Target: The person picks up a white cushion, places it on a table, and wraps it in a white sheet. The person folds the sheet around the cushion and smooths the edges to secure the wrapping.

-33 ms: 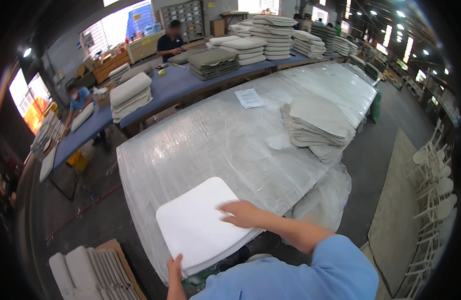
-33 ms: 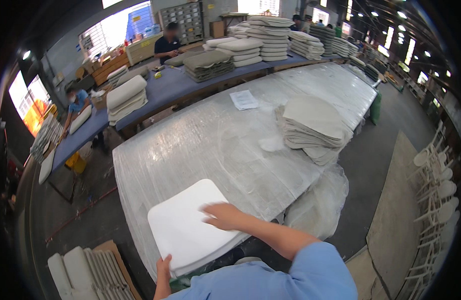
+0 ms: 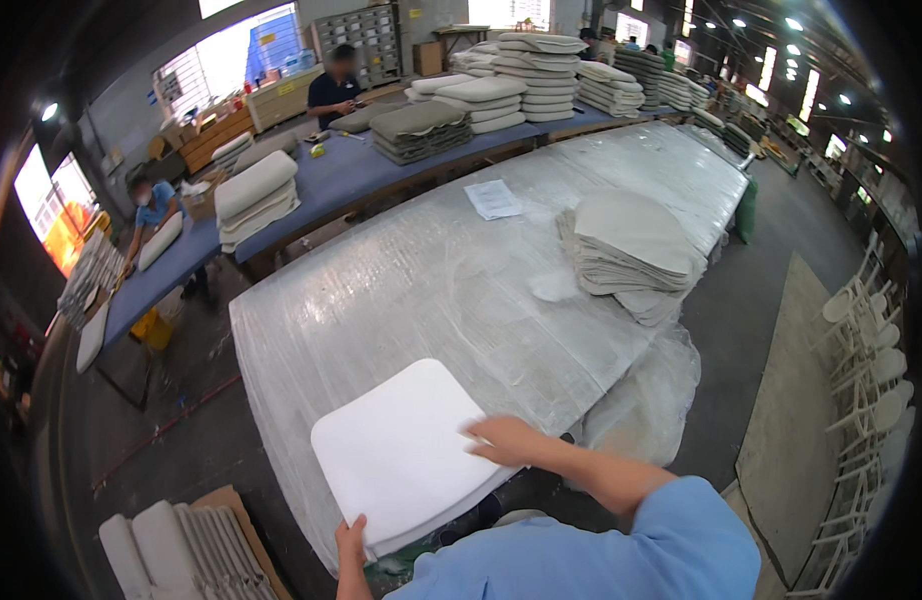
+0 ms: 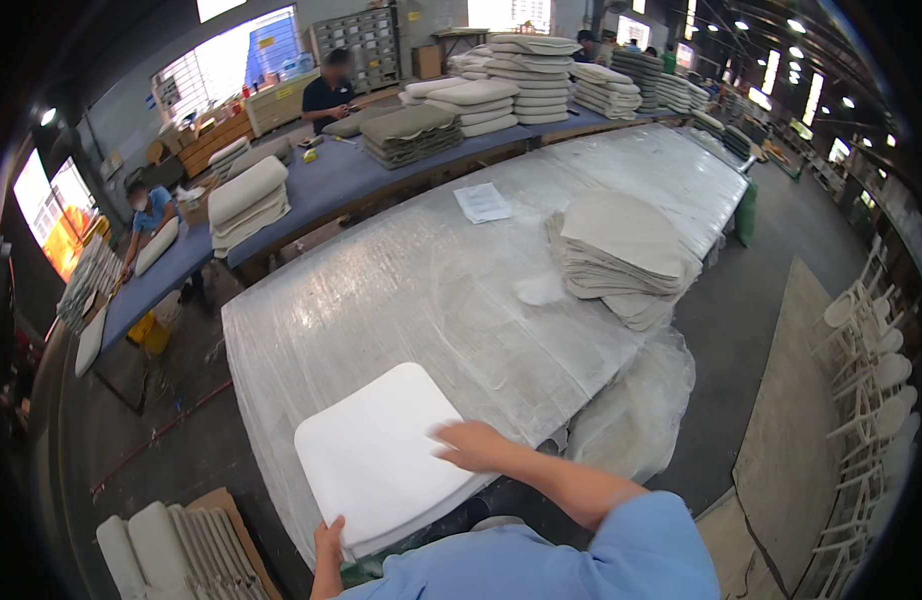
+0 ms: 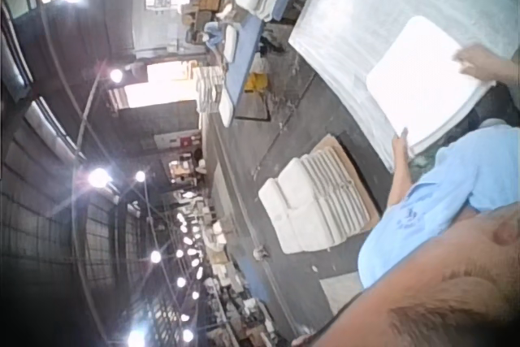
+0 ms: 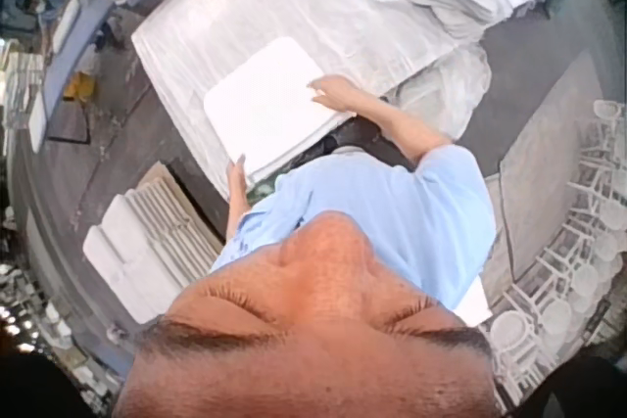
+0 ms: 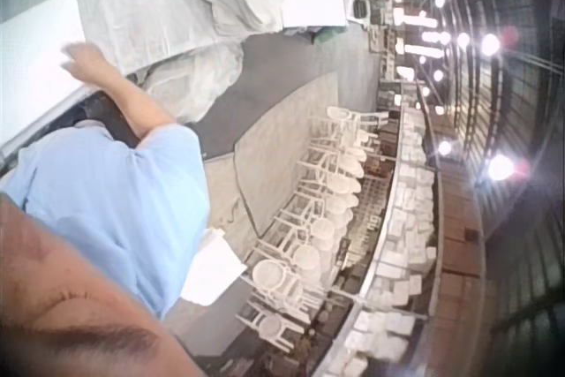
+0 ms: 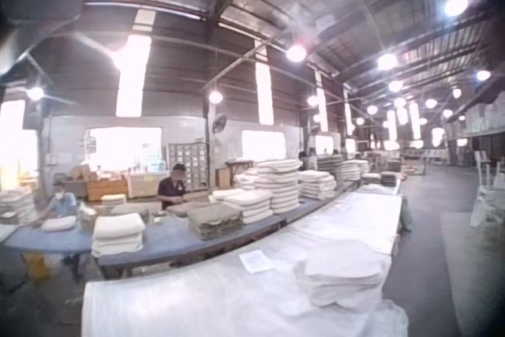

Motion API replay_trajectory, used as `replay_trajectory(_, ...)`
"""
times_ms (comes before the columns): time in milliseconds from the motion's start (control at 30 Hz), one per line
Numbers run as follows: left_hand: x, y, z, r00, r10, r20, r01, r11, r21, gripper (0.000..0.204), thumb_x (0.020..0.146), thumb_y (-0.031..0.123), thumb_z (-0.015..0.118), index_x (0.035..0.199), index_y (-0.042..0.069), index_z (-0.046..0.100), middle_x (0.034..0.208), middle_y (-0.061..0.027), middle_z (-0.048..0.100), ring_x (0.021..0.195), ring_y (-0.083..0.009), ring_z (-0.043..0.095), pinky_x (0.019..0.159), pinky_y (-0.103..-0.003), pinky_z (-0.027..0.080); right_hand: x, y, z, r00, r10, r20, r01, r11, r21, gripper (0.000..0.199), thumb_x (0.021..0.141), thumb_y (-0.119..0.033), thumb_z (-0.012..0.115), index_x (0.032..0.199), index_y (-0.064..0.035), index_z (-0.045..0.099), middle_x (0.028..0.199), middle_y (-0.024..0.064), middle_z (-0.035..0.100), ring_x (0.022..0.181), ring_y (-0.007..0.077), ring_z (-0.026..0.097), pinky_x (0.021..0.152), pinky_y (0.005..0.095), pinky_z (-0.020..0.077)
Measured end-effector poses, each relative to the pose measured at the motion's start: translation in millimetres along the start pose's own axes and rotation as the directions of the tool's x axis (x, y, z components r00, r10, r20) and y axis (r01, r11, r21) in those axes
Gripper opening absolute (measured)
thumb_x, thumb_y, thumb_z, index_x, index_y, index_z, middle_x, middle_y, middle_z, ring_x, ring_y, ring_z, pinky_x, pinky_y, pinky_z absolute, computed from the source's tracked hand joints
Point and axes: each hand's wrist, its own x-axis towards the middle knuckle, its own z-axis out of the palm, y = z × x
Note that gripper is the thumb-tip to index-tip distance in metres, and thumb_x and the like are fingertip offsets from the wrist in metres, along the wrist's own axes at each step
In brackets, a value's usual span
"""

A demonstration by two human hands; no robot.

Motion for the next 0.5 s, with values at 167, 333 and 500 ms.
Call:
replay_trajectory(167, 30, -3, -11, 0.998, 0.038, -0.051, -0.029, 0.985, 0.168, 0.043, 0.092, 0.005, 0.069, 0.134, -0.003, 0.060, 0.120, -0.0149, 0.070, 0.103, -0.0266, 0.067, 0.092, -0.038, 0.052, -164, 57, 69, 0.838, 0.482, 0.254, -0.513, 0.856, 0.066, 0.043, 0.091, -0.039, 0.069, 0.121, -0.0078, 0.072, 0.113, 0.0169, 0.074, 0.106, 0.0362, 0.070, 0.092, 0.0447, 0.0549)
replay_trajectory(333, 56, 6, 2, 0.959, 0.134, -0.251, -0.020, 0.912, 0.409, 0.046, 0.092, 0.004, 0.066, 0.137, -0.002, 0.058, 0.124, -0.0171, 0.069, 0.110, -0.0306, 0.067, 0.097, -0.039, 0.051, -189, 75, 79, 0.759, 0.596, 0.262, -0.643, 0.749, 0.158, 0.046, 0.092, -0.038, 0.071, 0.125, -0.0077, 0.071, 0.117, 0.0162, 0.074, 0.108, 0.0339, 0.071, 0.093, 0.0430, 0.0550)
replay_trajectory(500, 75, 27, 42, 0.827, 0.457, -0.328, -0.061, 0.653, 0.755, 0.047, 0.091, 0.003, 0.064, 0.138, -0.001, 0.058, 0.125, -0.0193, 0.068, 0.121, -0.0335, 0.062, 0.107, -0.040, 0.046, -100, 164, 47, 0.868, 0.497, 0.003, -0.494, 0.862, 0.111, 0.042, 0.094, -0.036, 0.066, 0.123, -0.0054, 0.071, 0.125, 0.0186, 0.070, 0.120, 0.0366, 0.063, 0.101, 0.0449, 0.0509)
